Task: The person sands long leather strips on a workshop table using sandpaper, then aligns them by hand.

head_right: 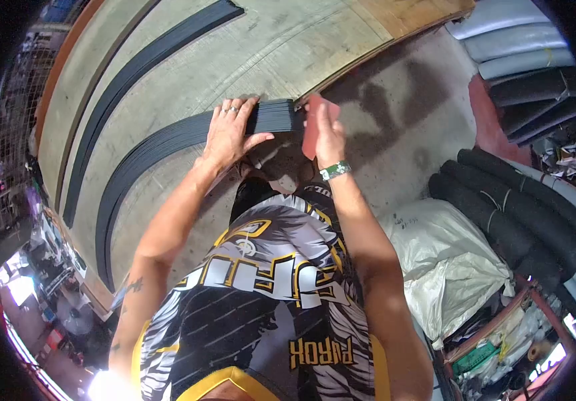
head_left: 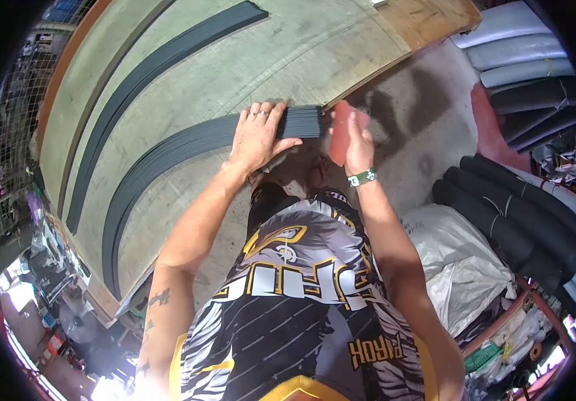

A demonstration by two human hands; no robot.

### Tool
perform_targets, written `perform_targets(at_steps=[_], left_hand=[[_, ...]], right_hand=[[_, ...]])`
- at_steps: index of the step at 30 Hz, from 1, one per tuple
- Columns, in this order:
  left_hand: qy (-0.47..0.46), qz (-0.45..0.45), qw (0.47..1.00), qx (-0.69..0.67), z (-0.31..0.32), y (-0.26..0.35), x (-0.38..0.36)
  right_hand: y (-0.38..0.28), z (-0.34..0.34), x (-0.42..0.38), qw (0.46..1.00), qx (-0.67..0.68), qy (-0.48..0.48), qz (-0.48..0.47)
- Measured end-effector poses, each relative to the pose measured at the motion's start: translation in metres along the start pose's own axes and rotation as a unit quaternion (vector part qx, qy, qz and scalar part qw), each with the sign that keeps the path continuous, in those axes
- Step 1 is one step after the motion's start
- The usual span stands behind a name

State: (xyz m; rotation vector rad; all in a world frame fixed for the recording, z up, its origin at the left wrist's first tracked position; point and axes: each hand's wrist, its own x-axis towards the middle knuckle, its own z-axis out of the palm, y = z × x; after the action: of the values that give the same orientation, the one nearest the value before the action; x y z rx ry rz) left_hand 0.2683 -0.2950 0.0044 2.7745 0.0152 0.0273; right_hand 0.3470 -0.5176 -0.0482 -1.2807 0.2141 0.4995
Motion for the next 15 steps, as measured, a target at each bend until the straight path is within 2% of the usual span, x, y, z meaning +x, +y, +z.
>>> perform_targets(at_steps=[3, 5, 7, 8, 10, 12, 15], left_hand=[[0.012, 0.017, 1.0, 0.01, 0.003, 0.001, -0.003], [0.016, 0.02, 1.0, 0.01, 0.003, 0.001, -0.003], [0.006, 0.023, 1.0, 0.007, 0.002, 0.001, -0.004], [0.003, 0.023, 1.0, 0.007, 0.0, 0.001, -0.004], [0.014, 0.025, 0.999, 0.02, 0.002, 0.0, -0.005], [0.013, 0.03, 0.999, 0.025, 0.003, 0.001, -0.005], [0.001, 0.023, 0.999, 0.025, 0.002, 0.001, -0.004]], right_hand=[[0.017, 0.017, -0.009, 0.986, -0.131, -0.021, -0.097], [0.01, 0.001, -0.004, 0.977, -0.209, -0.038, 0.007], [0.005, 0.0, -0.006, 0.998, -0.037, -0.046, 0.035], [0.004, 0.003, -0.006, 1.0, -0.011, 0.0, 0.017], [0.024, 0.011, -0.005, 0.988, -0.153, -0.009, 0.011], [0.026, 0.012, -0.007, 0.986, -0.164, -0.032, -0.028], [0.006, 0.005, -0.011, 0.999, 0.002, -0.029, 0.018]])
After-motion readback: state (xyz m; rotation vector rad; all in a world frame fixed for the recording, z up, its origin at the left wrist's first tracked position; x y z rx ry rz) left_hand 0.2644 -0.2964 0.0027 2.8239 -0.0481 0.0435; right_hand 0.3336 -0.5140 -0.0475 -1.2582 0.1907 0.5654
